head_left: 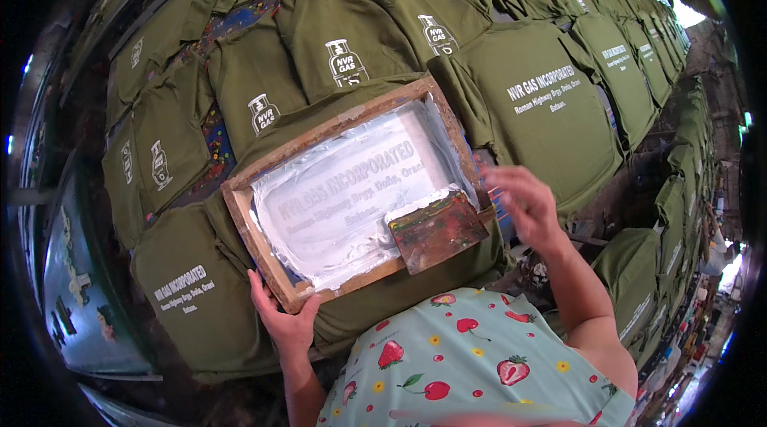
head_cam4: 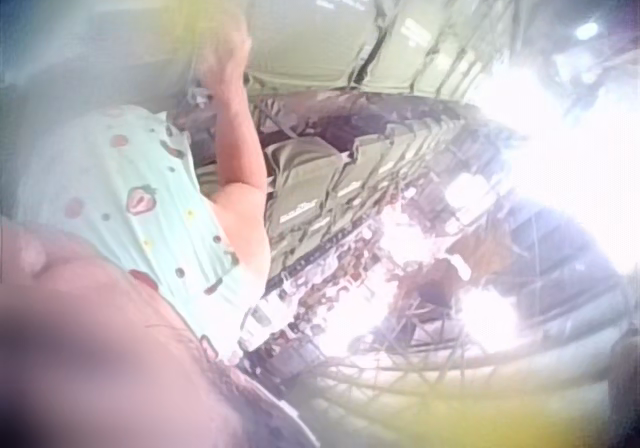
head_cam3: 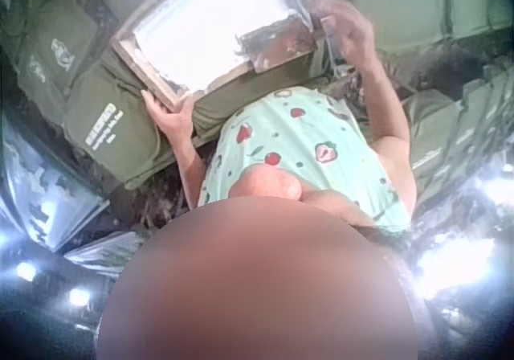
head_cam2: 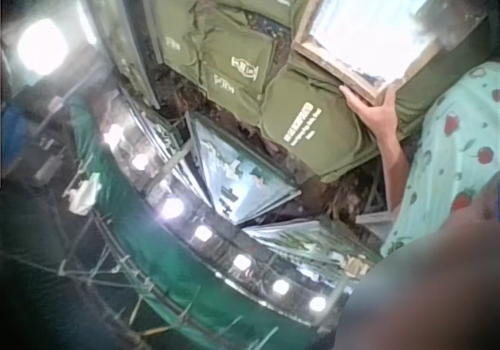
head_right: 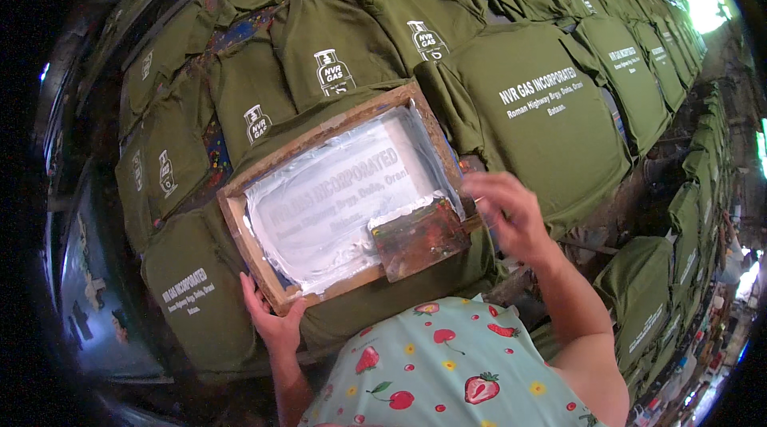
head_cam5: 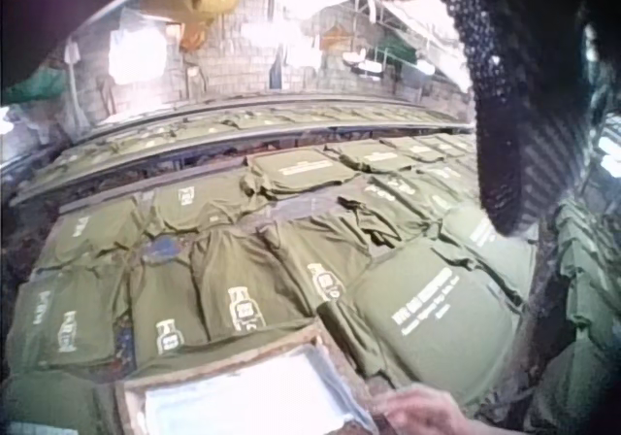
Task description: The person holds a wooden frame with a plastic sheet and uses a small rectangular tool to spread a white paste-like substance evenly across the surface. The person repeatedly lifts and repositions the frame while continuing to spread the material.
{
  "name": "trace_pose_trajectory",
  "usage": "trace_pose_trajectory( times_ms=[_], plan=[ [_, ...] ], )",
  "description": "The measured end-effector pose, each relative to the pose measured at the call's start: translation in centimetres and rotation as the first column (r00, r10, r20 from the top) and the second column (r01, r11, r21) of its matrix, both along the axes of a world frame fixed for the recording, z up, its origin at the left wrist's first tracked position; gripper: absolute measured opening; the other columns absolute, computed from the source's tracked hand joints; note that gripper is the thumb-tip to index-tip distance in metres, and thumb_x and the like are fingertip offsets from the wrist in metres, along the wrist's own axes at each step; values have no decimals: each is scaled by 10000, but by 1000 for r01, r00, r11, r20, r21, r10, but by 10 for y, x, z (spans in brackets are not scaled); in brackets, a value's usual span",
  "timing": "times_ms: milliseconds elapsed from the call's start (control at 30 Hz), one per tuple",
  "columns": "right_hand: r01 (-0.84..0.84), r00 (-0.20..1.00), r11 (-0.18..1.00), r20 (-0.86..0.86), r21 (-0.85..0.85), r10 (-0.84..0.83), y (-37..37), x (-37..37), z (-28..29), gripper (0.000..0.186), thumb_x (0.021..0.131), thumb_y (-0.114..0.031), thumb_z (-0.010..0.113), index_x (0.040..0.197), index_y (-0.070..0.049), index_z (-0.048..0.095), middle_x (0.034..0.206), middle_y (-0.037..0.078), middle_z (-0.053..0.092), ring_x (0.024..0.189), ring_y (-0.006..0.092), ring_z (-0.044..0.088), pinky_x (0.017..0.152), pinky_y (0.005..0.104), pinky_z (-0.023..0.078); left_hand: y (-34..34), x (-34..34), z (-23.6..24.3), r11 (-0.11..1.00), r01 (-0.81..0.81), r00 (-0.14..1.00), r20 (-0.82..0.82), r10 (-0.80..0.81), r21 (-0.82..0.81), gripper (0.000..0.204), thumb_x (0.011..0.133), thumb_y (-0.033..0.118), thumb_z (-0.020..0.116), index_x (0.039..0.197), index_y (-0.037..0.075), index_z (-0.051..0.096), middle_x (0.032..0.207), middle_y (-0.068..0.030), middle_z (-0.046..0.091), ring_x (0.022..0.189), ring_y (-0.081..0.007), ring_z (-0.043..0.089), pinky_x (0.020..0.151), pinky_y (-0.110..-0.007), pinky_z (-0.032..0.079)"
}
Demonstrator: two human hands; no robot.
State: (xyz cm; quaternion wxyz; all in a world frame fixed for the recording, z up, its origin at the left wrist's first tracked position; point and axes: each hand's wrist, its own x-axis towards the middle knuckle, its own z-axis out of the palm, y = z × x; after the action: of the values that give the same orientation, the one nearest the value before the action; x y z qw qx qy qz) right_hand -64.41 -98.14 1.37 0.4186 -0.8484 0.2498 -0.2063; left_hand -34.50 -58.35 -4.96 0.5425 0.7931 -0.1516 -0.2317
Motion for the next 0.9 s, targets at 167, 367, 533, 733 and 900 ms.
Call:
trace_pose_trajectory(
  times_ms=[167, 367, 533, 733, 900],
  plan=[
    [-460, 880, 832, -282, -309, 381, 45, 18, 22, 491, 915, -134, 832, 1403, -123, 775, 1489, 121, 723, 1350, 351, 697, 1098, 494, 590, -2, -7, 2, 972, 58, 978, 182, -101, 229, 1430, 705, 198, 1090, 1833, 29, 228, 1757, -260, 421, 1592, -418, 467, 1330, -516, 399],
    [-523, 843, 727, -397, -445, 363, 51, 45, 25, 551, 855, -153, 798, 1403, -104, 758, 1492, 111, 691, 1374, 320, 666, 1123, 498, 573, -8, 1, 8, 964, 97, 968, 201, -149, 249, 1459, 654, 216, 1118, 1824, 44, 262, 1735, -269, 442, 1590, -438, 465, 1317, -530, 415],
    [-492, 858, 723, -414, -486, 305, 47, 67, 29, 516, 849, -134, 770, 1362, -84, 771, 1310, 91, 765, 1219, 317, 727, 1042, 474, 598, -13, 6, 17, 943, 135, 946, 245, -214, 303, 1467, 639, 226, 1127, 1821, 63, 272, 1682, -269, 478, 1547, -449, 499, 1286, -533, 453],
    [-492, 841, 785, -438, -378, 316, 31, 91, 45, 438, 832, -43, 751, 1266, -83, 794, 1170, 107, 806, 1114, 346, 768, 1002, 479, 611, -14, 6, 16, 953, 127, 954, 229, -193, 274, 1464, 646, 222, 1127, 1824, 77, 270, 1619, -258, 505, 1493, -444, 534, 1256, -522, 483],
    [-484, 843, 795, -437, -365, 312, 27, 98, 58, 423, 845, 43, 708, 1239, -79, 803, 1158, 107, 808, 1124, 354, 769, 1005, 487, 611, -12, 4, 12, 968, 110, 962, 220, -161, 224, 1435, 665, 203, 1116, 1823, 85, 278, 1614, -259, 506, 1486, -443, 538, 1251, -519, 488]
  ],
)
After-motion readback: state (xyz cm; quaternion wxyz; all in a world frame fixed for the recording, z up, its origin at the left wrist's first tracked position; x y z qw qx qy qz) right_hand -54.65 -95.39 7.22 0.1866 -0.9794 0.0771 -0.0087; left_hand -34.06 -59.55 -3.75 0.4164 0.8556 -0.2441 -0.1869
